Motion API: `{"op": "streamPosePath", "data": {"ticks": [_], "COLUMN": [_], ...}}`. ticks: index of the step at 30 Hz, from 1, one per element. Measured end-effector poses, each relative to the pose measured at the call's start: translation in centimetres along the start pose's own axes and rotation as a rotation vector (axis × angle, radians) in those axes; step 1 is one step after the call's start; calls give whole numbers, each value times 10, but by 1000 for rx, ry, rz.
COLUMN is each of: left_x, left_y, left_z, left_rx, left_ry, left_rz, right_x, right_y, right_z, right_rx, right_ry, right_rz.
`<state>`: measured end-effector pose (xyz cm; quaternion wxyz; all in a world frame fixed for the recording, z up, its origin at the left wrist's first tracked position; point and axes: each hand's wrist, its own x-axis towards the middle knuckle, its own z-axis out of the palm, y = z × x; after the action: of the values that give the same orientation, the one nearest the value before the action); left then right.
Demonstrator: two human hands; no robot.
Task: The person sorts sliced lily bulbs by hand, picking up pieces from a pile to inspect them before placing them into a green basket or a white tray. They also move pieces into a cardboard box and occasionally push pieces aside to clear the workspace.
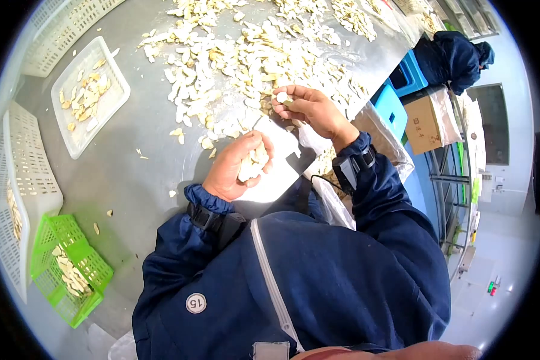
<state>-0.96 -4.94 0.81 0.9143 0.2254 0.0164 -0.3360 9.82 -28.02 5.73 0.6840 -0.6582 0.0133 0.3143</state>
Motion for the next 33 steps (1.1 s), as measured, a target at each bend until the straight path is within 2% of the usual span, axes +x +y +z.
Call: {"op": "streamPosePath", "data": {"ticks": [33], "left_x": [0], "left_y": [0], "left_z": [1], "left_rx": [15], "left_ry": [22], "left_rz": [1], "right_x": [1], "right_y": [3], "right_z": [7], "right_rx": [19], "right_ry": [40], "right_rz": [-8]}}
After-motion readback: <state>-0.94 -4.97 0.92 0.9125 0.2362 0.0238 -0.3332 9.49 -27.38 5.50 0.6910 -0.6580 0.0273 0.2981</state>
